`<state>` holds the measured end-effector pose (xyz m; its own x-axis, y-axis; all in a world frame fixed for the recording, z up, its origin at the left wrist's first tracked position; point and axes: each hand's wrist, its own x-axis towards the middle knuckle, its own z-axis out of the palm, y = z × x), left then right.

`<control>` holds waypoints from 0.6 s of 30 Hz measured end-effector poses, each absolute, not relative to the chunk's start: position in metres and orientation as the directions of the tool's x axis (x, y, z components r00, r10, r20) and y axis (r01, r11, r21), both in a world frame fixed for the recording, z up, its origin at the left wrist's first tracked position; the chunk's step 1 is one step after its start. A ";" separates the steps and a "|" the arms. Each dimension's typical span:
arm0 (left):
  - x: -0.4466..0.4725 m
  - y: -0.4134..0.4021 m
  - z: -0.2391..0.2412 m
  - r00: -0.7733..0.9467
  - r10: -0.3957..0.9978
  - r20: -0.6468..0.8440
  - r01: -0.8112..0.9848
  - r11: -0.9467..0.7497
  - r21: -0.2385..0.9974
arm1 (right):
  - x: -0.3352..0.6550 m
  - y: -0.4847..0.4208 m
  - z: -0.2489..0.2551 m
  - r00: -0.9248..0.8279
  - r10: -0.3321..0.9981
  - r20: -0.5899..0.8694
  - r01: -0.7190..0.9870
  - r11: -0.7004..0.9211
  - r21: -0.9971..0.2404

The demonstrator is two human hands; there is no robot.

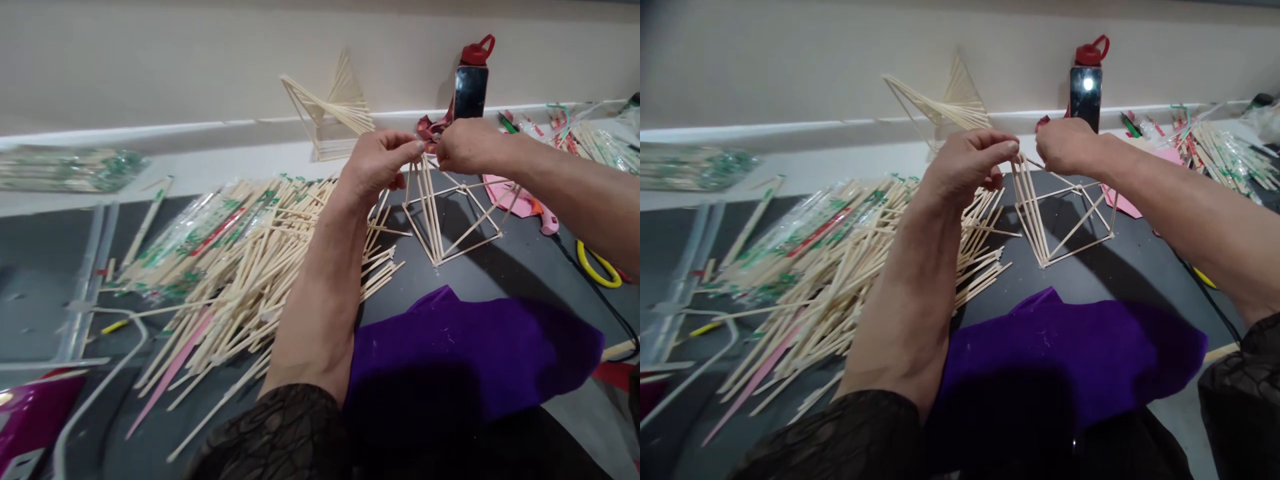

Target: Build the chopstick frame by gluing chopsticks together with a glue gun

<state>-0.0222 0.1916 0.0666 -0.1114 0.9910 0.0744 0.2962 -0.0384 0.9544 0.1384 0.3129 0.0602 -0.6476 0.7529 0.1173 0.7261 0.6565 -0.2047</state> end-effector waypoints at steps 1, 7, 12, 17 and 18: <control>-0.022 0.192 0.067 -0.110 0.991 0.072 0.287 -0.038 0.957 | 0.137 0.310 0.065 -0.627 0.772 0.104 0.743 0.632 -0.218; -0.020 0.190 0.066 -0.050 0.998 0.041 0.223 -0.029 0.974 | 0.137 0.272 0.110 -0.549 0.836 -0.004 0.758 0.497 -0.423; -0.019 0.192 0.061 -0.018 0.998 0.058 0.169 -0.054 0.984 | 0.145 0.241 0.139 -0.504 0.830 0.239 0.415 0.475 -0.776; -0.020 0.193 0.060 -0.033 0.998 0.056 0.171 -0.050 0.984 | 0.159 0.234 0.172 -0.426 0.856 0.293 0.173 0.395 -0.902; -0.020 0.193 0.060 -0.040 0.998 0.058 0.171 -0.050 0.984 | 0.163 0.236 0.180 -0.364 0.886 0.289 0.195 0.376 -0.906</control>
